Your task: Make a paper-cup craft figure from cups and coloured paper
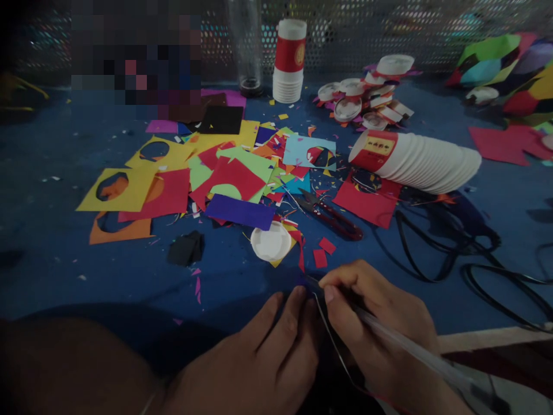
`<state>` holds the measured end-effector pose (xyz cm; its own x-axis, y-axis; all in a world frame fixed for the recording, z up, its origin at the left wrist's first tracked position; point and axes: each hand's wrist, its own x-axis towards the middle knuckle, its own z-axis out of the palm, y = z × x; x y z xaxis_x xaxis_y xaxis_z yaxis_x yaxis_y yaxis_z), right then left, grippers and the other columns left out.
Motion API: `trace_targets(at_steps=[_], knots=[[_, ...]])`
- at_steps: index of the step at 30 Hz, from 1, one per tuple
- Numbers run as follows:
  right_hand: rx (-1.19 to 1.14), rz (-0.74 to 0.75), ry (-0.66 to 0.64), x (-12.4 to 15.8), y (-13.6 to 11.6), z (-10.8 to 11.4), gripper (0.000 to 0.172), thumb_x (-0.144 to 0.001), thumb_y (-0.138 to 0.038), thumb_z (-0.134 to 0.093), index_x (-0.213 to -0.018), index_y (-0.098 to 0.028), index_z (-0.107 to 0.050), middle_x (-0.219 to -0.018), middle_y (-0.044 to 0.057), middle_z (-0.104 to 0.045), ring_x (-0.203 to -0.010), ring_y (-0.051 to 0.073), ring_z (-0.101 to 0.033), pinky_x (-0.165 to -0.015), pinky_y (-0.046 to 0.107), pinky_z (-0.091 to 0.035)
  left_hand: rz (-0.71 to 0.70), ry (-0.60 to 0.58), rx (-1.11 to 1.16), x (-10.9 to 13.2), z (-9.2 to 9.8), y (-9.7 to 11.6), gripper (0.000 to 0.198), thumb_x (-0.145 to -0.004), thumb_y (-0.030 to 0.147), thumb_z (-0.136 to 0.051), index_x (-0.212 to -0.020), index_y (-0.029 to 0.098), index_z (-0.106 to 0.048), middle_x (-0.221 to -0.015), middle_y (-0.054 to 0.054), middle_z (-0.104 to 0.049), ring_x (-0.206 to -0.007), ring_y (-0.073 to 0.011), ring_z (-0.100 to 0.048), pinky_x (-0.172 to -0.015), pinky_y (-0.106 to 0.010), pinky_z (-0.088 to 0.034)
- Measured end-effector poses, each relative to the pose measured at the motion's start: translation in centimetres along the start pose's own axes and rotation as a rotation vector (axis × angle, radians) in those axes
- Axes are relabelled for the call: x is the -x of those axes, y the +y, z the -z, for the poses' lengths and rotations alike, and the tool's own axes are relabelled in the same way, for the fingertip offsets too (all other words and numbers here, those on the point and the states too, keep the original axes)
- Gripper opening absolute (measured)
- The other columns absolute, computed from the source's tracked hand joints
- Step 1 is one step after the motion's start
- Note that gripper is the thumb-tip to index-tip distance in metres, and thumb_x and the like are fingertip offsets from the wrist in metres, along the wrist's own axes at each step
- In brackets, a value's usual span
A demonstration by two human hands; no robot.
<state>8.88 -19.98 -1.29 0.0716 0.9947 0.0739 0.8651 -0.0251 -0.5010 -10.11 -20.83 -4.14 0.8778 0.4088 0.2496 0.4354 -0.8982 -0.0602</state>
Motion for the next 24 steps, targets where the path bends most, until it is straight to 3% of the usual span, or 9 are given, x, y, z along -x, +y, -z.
trace_targets(at_steps=[10,14,19,24], knots=[[-0.026,0.019,-0.006,-0.06,0.46,-0.03,0.028,-0.095,-0.043,-0.051,-0.076,-0.03,-0.067,-0.061,-0.003,-0.068,-0.047,0.017,-0.063,-0.048,0.029,-0.048,0.048,0.028,0.006,0.06,-0.42,0.45,0.044,-0.105,0.017,-0.039,-0.141,0.005,-0.062,-0.136,-0.018,-0.072,-0.118,-0.0259,-0.074,-0.091,-0.029,-0.061],[-0.05,0.006,-0.003,-0.04,0.43,0.03,0.026,-0.094,-0.043,-0.052,-0.077,-0.03,-0.067,-0.061,-0.003,-0.068,-0.046,0.017,-0.063,-0.049,0.029,-0.05,0.192,0.06,-0.004,0.29,-0.71,0.9,0.043,-0.105,0.018,-0.041,-0.141,0.007,-0.062,-0.138,-0.017,-0.07,-0.115,-0.0263,-0.075,-0.079,-0.026,-0.062],[-0.062,0.025,-0.01,-0.11,0.29,-0.09,0.027,-0.095,-0.041,-0.051,-0.076,-0.03,-0.067,-0.063,-0.004,-0.068,-0.049,0.016,-0.064,-0.049,0.028,-0.049,0.02,-0.01,-0.024,0.35,-0.72,0.48,0.049,-0.107,0.02,-0.04,-0.15,0.001,-0.052,-0.142,-0.023,-0.066,-0.119,-0.0271,-0.073,-0.085,-0.027,-0.063],[-0.061,0.032,-0.019,0.01,0.7,-0.1,0.027,-0.095,-0.043,-0.05,-0.078,-0.031,-0.068,-0.065,-0.003,-0.069,-0.049,0.017,-0.064,-0.05,0.029,-0.05,0.073,0.033,0.007,-0.01,-0.46,0.21,0.045,-0.106,0.016,-0.036,-0.142,0.005,-0.061,-0.135,-0.018,-0.072,-0.12,-0.0264,-0.074,-0.088,-0.028,-0.063]])
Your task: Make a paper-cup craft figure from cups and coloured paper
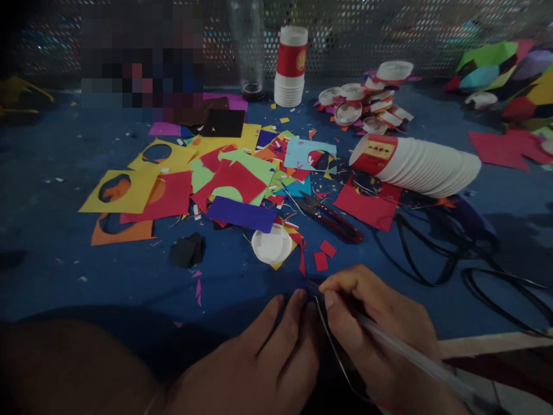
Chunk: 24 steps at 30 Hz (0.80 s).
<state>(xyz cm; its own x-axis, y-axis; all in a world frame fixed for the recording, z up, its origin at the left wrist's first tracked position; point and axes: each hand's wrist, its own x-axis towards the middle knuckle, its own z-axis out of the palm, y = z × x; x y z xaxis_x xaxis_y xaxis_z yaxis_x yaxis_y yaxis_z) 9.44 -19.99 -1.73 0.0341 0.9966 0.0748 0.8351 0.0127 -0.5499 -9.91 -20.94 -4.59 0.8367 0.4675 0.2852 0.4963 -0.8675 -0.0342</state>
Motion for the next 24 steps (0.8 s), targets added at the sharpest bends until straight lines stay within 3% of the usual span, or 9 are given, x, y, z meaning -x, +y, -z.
trace_targets(at_steps=[9,18,24], knots=[[0.048,-0.038,0.017,0.2,-0.34,0.14,0.027,-0.095,-0.042,-0.049,-0.079,-0.031,-0.067,-0.067,-0.003,-0.071,-0.051,0.018,-0.065,-0.05,0.031,-0.049,-0.04,-0.024,-0.006,0.09,0.08,0.0,0.046,-0.104,0.016,-0.039,-0.143,0.003,-0.06,-0.139,-0.021,-0.07,-0.123,-0.0279,-0.071,-0.092,-0.032,-0.062],[0.071,0.068,-0.01,0.11,-0.46,-0.03,0.037,-0.099,-0.045,-0.045,-0.075,-0.029,-0.069,-0.066,-0.001,-0.071,-0.051,0.018,-0.066,-0.052,0.029,-0.051,-0.078,-0.064,-0.038,0.2,0.2,-0.01,0.048,-0.105,0.018,-0.039,-0.147,-0.001,-0.055,-0.141,-0.023,-0.067,-0.128,-0.0282,-0.067,-0.099,-0.034,-0.057],[0.048,0.074,-0.014,0.06,-0.17,0.01,0.034,-0.098,-0.046,-0.048,-0.078,-0.03,-0.07,-0.068,0.0,-0.072,-0.054,0.02,-0.067,-0.055,0.03,-0.054,-0.077,-0.089,-0.053,0.02,0.61,-0.32,0.047,-0.106,0.022,-0.04,-0.146,0.009,-0.06,-0.142,-0.018,-0.067,-0.129,-0.0307,-0.065,-0.1,-0.041,-0.058]])
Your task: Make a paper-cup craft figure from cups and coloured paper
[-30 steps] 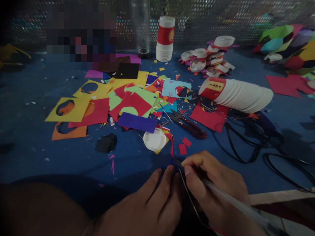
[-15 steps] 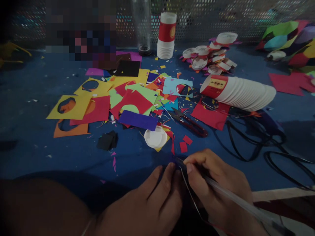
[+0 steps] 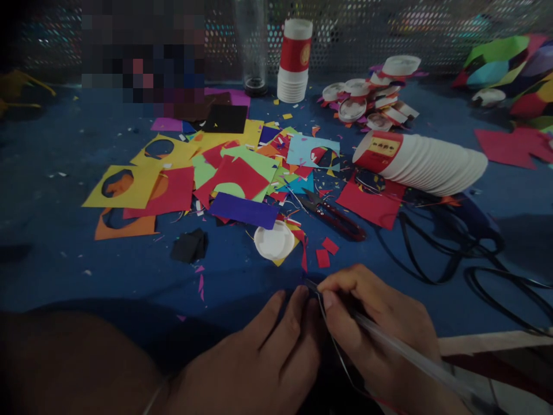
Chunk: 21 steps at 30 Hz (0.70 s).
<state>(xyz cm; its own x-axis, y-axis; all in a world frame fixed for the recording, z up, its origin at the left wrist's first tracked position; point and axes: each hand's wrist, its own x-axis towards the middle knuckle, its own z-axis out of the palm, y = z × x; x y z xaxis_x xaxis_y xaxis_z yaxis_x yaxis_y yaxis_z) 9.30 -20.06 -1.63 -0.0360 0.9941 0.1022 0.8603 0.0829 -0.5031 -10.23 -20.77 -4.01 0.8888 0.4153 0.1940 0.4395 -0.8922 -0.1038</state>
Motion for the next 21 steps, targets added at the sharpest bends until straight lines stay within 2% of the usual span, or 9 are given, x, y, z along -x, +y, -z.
trace_targets(at_steps=[2,6,11,16,21], knots=[[-0.019,-0.01,-0.02,0.0,0.2,0.1,0.033,-0.098,-0.048,-0.048,-0.08,-0.031,-0.07,-0.069,0.0,-0.072,-0.054,0.02,-0.067,-0.055,0.03,-0.054,-0.006,-0.002,0.006,0.0,0.0,-0.1,0.046,-0.106,0.023,-0.041,-0.146,0.009,-0.061,-0.142,-0.018,-0.068,-0.129,-0.0314,-0.064,-0.1,-0.042,-0.057],[-0.026,-0.033,-0.053,0.0,0.2,0.1,0.035,-0.099,-0.05,-0.047,-0.079,-0.032,-0.07,-0.067,0.0,-0.071,-0.051,0.019,-0.064,-0.054,0.03,-0.054,-0.001,0.018,0.029,-0.2,-0.2,0.2,0.048,-0.107,0.02,-0.038,-0.146,0.004,-0.059,-0.141,-0.019,-0.069,-0.128,-0.0285,-0.067,-0.099,-0.036,-0.057],[-0.011,-0.018,-0.015,0.1,0.0,0.0,0.033,-0.098,-0.047,-0.049,-0.079,-0.031,-0.07,-0.069,0.0,-0.072,-0.054,0.019,-0.066,-0.057,0.029,-0.055,0.126,0.025,0.028,-0.2,-0.5,1.1,0.049,-0.106,0.016,-0.034,-0.149,0.004,-0.056,-0.141,-0.018,-0.069,-0.127,-0.027,-0.068,-0.098,-0.034,-0.057],[-0.028,-0.035,-0.027,0.1,0.2,0.1,0.034,-0.098,-0.052,-0.048,-0.08,-0.033,-0.07,-0.07,0.0,-0.073,-0.053,0.019,-0.066,-0.055,0.03,-0.055,-0.016,0.023,0.025,0.0,-0.1,0.0,0.048,-0.107,0.018,-0.037,-0.148,0.001,-0.055,-0.142,-0.02,-0.068,-0.126,-0.0259,-0.069,-0.096,-0.032,-0.057],[-0.057,-0.045,-0.03,0.0,0.2,0.0,0.032,-0.098,-0.05,-0.049,-0.079,-0.033,-0.069,-0.065,-0.002,-0.07,-0.053,0.019,-0.068,-0.054,0.03,-0.054,-0.01,0.015,0.028,-0.1,0.0,-0.2,0.049,-0.107,0.017,-0.035,-0.148,0.0,-0.055,-0.141,-0.02,-0.069,-0.125,-0.0262,-0.07,-0.097,-0.031,-0.058]])
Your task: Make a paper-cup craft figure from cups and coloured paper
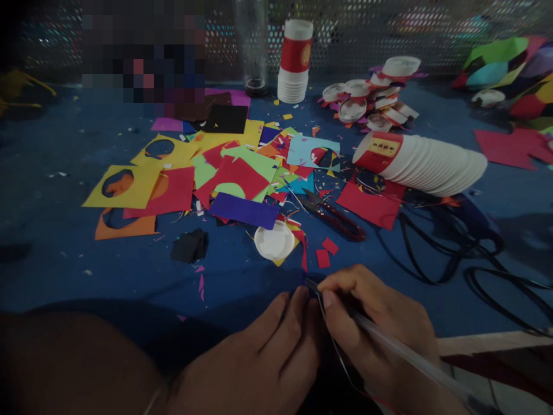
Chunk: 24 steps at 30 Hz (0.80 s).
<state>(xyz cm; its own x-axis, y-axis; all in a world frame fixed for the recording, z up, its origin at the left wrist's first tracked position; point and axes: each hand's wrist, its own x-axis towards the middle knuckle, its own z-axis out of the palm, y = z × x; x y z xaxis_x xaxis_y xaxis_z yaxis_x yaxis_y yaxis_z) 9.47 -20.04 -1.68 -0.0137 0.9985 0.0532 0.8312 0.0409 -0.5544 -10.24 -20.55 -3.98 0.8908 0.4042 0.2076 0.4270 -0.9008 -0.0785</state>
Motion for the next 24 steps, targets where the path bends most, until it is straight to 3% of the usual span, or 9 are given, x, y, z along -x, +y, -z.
trace_targets(at_steps=[12,19,24], knots=[[0.006,0.035,-0.02,0.1,0.07,-0.09,0.032,-0.098,-0.048,-0.048,-0.079,-0.033,-0.068,-0.069,0.0,-0.072,-0.056,0.02,-0.067,-0.06,0.032,-0.056,-0.024,-0.04,-0.007,-0.02,0.19,0.13,0.049,-0.108,0.019,-0.035,-0.149,0.0,-0.053,-0.143,-0.021,-0.066,-0.126,-0.0269,-0.069,-0.091,-0.03,-0.059],[0.025,0.039,-0.015,0.13,0.16,-0.12,0.033,-0.099,-0.049,-0.047,-0.079,-0.032,-0.068,-0.068,0.0,-0.073,-0.055,0.021,-0.067,-0.058,0.032,-0.056,0.014,0.025,-0.008,-0.15,0.18,0.12,0.047,-0.106,0.017,-0.035,-0.144,0.003,-0.061,-0.138,-0.018,-0.071,-0.124,-0.0249,-0.07,-0.096,-0.031,-0.058],[-0.005,0.037,-0.011,0.0,0.45,-0.08,0.035,-0.099,-0.053,-0.047,-0.078,-0.034,-0.068,-0.066,-0.001,-0.072,-0.051,0.021,-0.065,-0.055,0.033,-0.056,0.007,0.019,-0.005,-0.3,0.24,-0.06,0.046,-0.106,0.016,-0.037,-0.142,0.004,-0.062,-0.138,-0.017,-0.071,-0.122,-0.025,-0.071,-0.091,-0.031,-0.059]])
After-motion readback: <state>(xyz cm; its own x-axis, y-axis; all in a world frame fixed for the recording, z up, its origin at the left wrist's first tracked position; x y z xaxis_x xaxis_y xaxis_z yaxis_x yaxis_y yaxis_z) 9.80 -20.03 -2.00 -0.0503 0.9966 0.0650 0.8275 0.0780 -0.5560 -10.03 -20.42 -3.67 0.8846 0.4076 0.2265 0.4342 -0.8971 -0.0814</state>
